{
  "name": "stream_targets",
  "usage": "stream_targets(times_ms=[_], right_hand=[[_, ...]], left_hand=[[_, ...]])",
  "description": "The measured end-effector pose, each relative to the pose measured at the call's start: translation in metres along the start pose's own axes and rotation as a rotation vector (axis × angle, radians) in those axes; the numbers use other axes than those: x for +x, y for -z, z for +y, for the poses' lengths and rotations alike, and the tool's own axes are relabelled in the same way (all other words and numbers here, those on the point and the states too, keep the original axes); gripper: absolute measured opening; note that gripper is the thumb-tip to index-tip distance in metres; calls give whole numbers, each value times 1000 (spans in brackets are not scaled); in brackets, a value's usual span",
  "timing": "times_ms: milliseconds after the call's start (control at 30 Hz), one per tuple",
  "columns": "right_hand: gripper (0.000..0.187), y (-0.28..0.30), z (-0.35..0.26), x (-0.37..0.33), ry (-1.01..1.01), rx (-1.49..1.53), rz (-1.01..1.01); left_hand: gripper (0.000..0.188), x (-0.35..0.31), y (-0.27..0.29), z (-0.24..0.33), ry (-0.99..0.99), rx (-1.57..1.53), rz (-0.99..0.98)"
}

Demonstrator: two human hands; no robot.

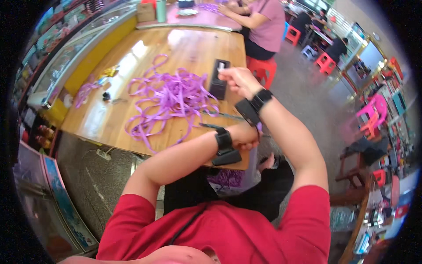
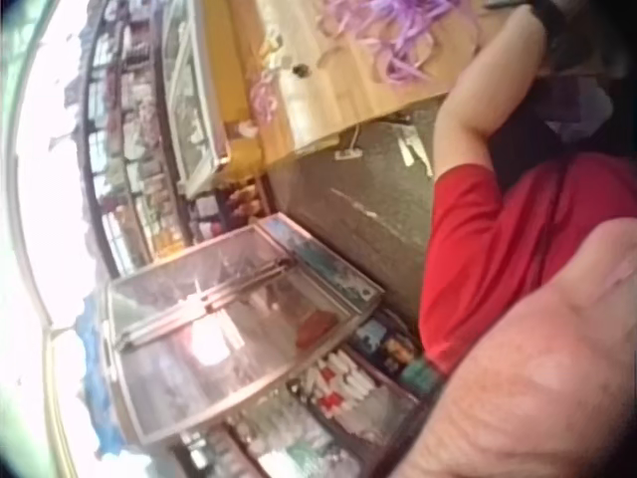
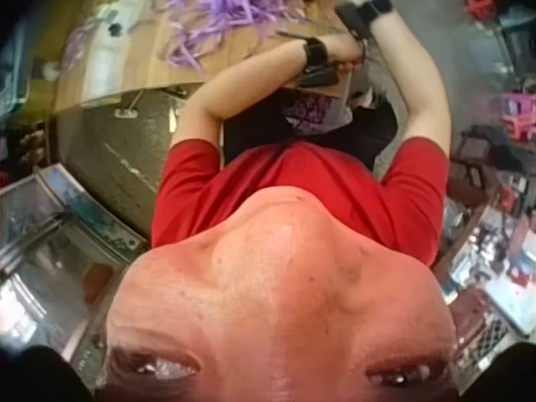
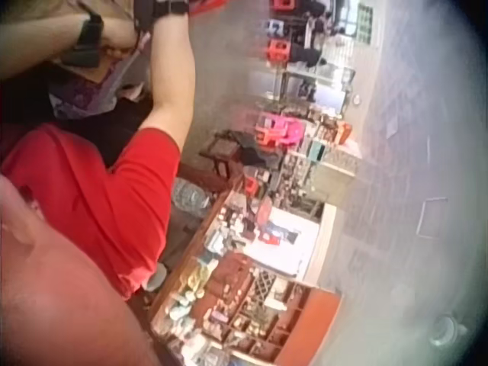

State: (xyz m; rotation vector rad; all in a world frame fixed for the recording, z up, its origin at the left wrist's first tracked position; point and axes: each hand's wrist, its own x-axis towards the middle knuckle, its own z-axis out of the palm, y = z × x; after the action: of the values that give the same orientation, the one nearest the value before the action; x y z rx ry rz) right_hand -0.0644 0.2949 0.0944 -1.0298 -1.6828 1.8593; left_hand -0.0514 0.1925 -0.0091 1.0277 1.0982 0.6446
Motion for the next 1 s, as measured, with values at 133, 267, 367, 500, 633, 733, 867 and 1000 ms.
stream_targets(times_ms=[133,267,367,500,633,733,867,1000], right_hand=[[18,-3,5,-26,-32,-5,-4],[18,-5,16,-37,-42,8,-18],[19,-7,20,-40,-48,-28,-19],[21,-11,19,-38,-6,-37,-23],[23,-13,26,-40,-32,-4,-14],[22,-7,33,-43,-53,-19,-19],[25,-14,37,-44,-127,-60,-67],[25,-9,50,-30,-191,-84,-2]], left_hand=[[37,-13,-5,2,-73,73,9],[40,1,-1,-8,-69,38,15],[37,13,6,-18,-166,57,-8],[30,15,14,-12,-119,172,-27],[28,8,11,-11,-160,98,-70],[25,-15,2,0,-98,116,-52],[29,-11,4,-2,-13,220,-61],[25,-16,-3,3,-78,157,-19]])
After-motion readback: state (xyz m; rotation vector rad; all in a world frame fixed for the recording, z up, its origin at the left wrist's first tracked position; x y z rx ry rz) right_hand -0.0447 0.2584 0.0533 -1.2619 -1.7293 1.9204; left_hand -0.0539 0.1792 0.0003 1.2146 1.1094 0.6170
